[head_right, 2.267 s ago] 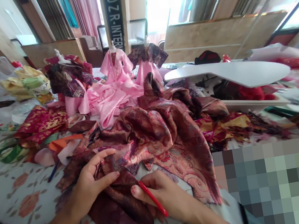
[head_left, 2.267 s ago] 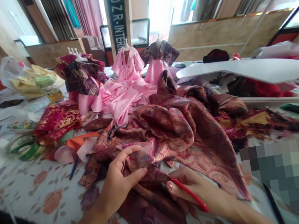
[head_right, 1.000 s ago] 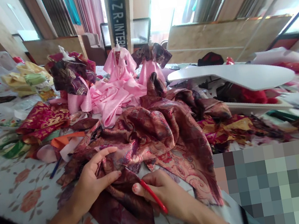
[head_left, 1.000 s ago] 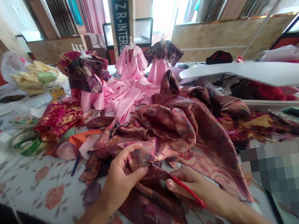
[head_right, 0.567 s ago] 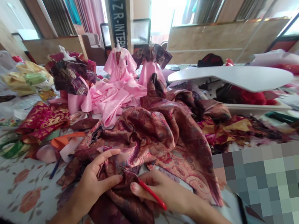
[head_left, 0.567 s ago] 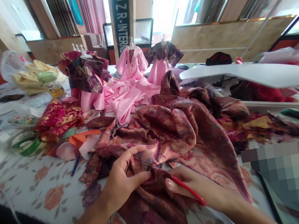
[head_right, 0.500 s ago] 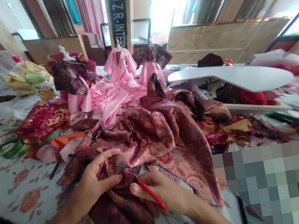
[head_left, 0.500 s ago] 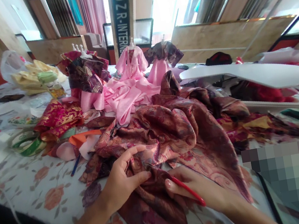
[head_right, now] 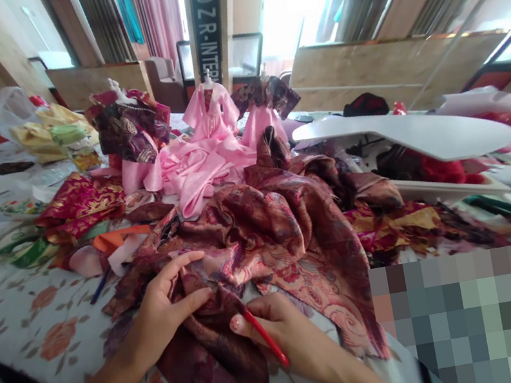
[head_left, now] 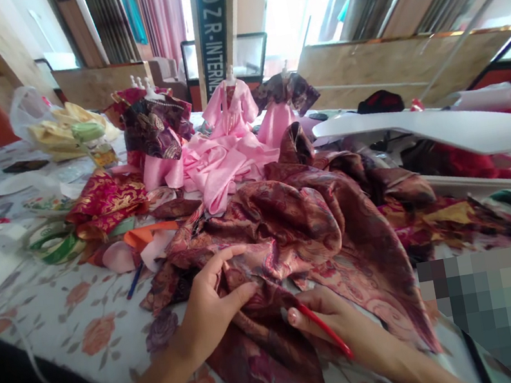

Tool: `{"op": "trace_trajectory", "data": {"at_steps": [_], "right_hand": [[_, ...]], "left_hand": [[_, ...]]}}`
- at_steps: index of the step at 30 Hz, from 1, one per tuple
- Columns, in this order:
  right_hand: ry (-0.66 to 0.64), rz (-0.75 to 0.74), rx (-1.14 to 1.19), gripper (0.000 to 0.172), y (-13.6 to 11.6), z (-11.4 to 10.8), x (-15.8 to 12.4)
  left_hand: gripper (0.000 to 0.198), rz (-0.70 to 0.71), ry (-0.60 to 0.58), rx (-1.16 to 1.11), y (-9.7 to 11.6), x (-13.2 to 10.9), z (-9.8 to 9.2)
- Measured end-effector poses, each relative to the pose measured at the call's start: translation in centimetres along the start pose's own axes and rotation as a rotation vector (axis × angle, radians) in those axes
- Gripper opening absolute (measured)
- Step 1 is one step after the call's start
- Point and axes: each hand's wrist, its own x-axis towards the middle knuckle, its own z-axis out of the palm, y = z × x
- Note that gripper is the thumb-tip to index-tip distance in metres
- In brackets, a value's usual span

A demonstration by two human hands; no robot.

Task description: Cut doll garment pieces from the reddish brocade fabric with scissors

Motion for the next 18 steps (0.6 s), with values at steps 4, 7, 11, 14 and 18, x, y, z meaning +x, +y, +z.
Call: {"op": "trace_trajectory", "data": {"at_steps": [4,7,11,14,18], "right_hand": [[0.051,0.017,0.026,0.062,0.4,0.2,0.1],[0.033,-0.002,0.058,0.06,0.8,0.1,0.1],[0.001,-0.03,0.066,0.059,0.6,0.0,-0.1],[-0.005,-0.049,0.002,0.061,0.0,-0.2,-0.2],[-0.037,-0.06,-0.064,0.064,-0.5,-0.3,-0.1]], "left_hand": [[0.04,0.042,0.12,0.098,-0.1,0.1,0.0],[0.038,0.059,0.137,0.121,0.0,0.0,-0.1],[0.04,0.068,0.113,0.108,0.2,-0.1,0.0],[0.042,0.067,0.093,0.104,0.3,-0.2,0.0],[0.044,0.068,0.069,0.115,0.3,-0.2,0.0]]}}
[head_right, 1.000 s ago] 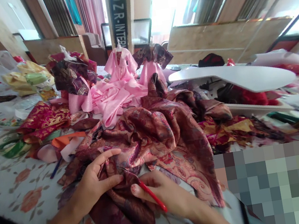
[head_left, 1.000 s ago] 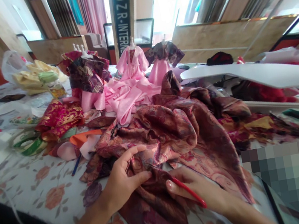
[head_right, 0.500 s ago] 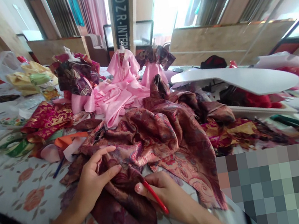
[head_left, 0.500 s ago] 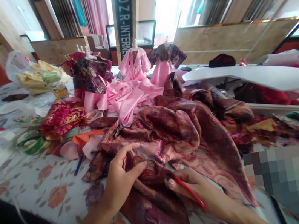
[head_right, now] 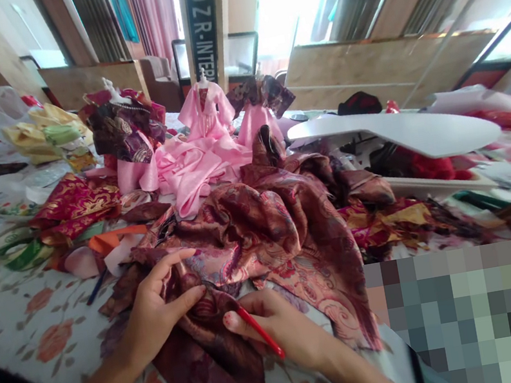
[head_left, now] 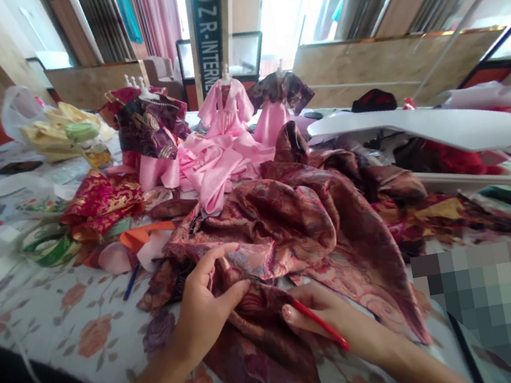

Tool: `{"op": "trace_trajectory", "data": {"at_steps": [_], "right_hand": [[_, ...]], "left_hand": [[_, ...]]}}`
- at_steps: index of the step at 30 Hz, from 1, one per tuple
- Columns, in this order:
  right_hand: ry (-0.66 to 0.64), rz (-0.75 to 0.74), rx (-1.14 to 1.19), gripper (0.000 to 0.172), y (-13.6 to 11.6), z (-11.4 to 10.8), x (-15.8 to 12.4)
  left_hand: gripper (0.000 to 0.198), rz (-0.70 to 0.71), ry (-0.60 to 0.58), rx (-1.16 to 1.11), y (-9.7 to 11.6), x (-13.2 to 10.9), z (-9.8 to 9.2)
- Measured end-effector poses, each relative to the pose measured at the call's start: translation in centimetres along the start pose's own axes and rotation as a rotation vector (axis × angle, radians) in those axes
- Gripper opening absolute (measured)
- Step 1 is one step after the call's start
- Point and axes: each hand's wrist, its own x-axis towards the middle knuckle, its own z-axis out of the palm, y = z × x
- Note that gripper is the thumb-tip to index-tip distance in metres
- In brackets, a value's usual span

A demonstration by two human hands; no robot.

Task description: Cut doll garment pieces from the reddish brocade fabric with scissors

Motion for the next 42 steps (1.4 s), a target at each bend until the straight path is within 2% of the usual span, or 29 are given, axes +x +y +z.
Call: {"op": "trace_trajectory", "data": {"at_steps": [15,22,34,42], "right_hand": [[0.042,0.012,0.04,0.061,0.5,0.5,0.4],[0.083,0.032,0.073,0.058,0.6,0.6,0.4],[0.064,-0.043,-0.039,0.056,0.6,0.5,0.7],[0.113,-0.063,-0.026,0.055,0.4,1.0,0.9]], "left_hand": [[0.045,0.007,0.011,0.002,-0.1,0.0,0.0],[0.03,0.032,0.128,0.059,0.0,0.1,-0.1],[0.034,0.027,0.075,-0.005,0.0,0.1,-0.1],[0.033,0.016,0.077,-0.003,0.3,0.2,-0.1]]}}
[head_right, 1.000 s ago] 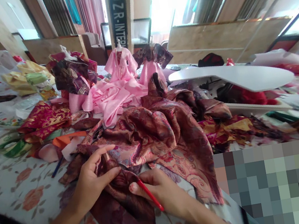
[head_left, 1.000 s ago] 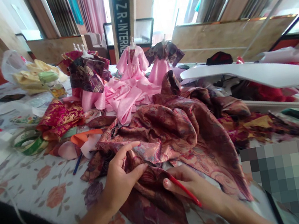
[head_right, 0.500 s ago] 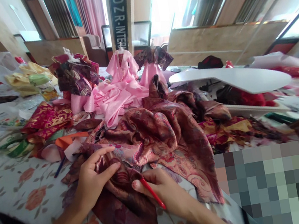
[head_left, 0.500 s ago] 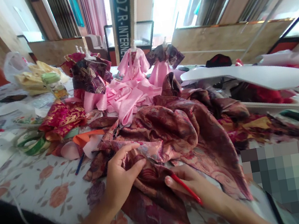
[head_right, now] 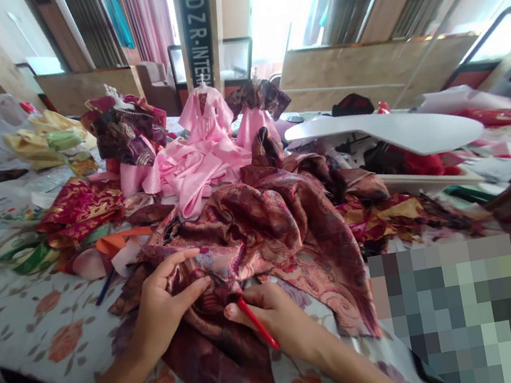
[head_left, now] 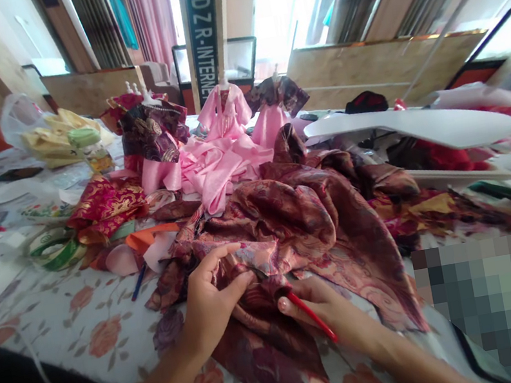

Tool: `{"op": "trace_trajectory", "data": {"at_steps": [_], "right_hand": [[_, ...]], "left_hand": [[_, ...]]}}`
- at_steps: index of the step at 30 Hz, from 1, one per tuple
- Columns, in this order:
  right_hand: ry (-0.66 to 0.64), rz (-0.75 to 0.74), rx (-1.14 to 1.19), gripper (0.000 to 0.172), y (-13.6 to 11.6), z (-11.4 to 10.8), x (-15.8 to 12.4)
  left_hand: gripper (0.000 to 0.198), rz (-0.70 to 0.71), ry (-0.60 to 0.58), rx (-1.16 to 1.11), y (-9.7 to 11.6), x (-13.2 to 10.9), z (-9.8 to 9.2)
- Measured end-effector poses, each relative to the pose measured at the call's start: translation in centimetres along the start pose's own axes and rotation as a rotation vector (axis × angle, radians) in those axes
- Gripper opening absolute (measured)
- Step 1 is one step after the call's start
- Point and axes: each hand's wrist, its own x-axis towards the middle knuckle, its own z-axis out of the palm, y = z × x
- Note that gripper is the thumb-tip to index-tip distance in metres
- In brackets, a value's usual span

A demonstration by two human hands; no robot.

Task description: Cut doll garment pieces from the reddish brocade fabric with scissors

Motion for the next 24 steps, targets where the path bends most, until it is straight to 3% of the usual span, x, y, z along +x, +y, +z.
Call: {"op": "trace_trajectory", "data": {"at_steps": [9,16,24], "right_hand": [[0.089,-0.01,0.017,0.055,0.3,-0.1,0.4],[0.096,-0.043,0.048,0.057,-0.8,0.0,1.8],[0.02,-0.038,0.071,0.058,-0.2,0.3,1.8]], "left_hand": [[0.026,0.06,0.137,-0.016,-0.5,1.1,-1.1],[0.038,-0.024,0.086,-0.36,-1.1,2.3,-1.8],[0.048,0.02,0.042,-0.106,-0.4,2.1,-1.8]]}}
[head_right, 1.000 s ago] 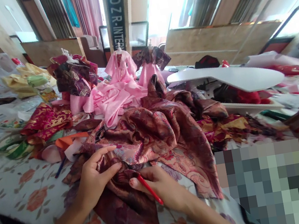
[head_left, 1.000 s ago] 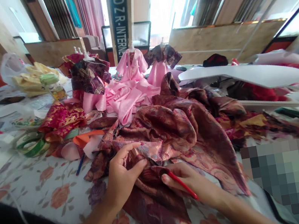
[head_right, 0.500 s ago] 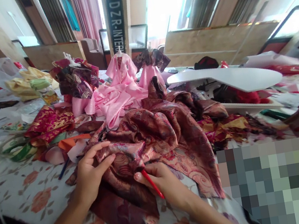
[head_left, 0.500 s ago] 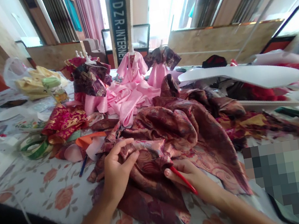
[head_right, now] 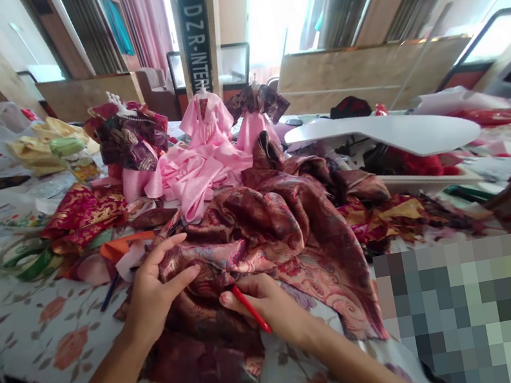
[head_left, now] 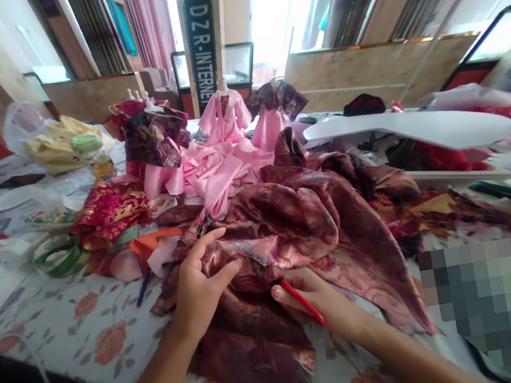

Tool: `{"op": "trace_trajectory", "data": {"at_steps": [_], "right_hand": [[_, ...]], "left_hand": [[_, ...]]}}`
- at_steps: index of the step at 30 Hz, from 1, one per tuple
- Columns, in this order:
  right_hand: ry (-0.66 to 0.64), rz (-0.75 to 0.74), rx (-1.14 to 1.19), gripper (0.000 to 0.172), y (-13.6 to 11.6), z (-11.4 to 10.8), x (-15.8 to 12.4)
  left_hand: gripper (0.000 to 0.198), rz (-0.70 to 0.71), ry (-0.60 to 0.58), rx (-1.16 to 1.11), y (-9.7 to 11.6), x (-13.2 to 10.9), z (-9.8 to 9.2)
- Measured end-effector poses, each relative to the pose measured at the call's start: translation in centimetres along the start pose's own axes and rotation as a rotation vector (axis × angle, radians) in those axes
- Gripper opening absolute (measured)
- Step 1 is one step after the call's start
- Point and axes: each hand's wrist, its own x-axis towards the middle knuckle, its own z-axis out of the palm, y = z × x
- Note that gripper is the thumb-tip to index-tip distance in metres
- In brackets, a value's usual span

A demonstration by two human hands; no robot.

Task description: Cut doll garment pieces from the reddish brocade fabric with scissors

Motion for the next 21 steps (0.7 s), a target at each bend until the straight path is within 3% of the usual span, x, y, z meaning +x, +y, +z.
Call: {"op": "trace_trajectory", "data": {"at_steps": [12,21], "right_hand": [[-0.009,0.021,-0.028,0.059,-0.9,0.3,0.1],[0.021,-0.015,0.023,0.055,0.2,0.6,0.1]], "left_hand": [[0.05,0.009,-0.013,0.01,0.2,-0.1,0.2],[0.05,-0.006,-0.005,-0.006,0.2,-0.1,0.2]]}}
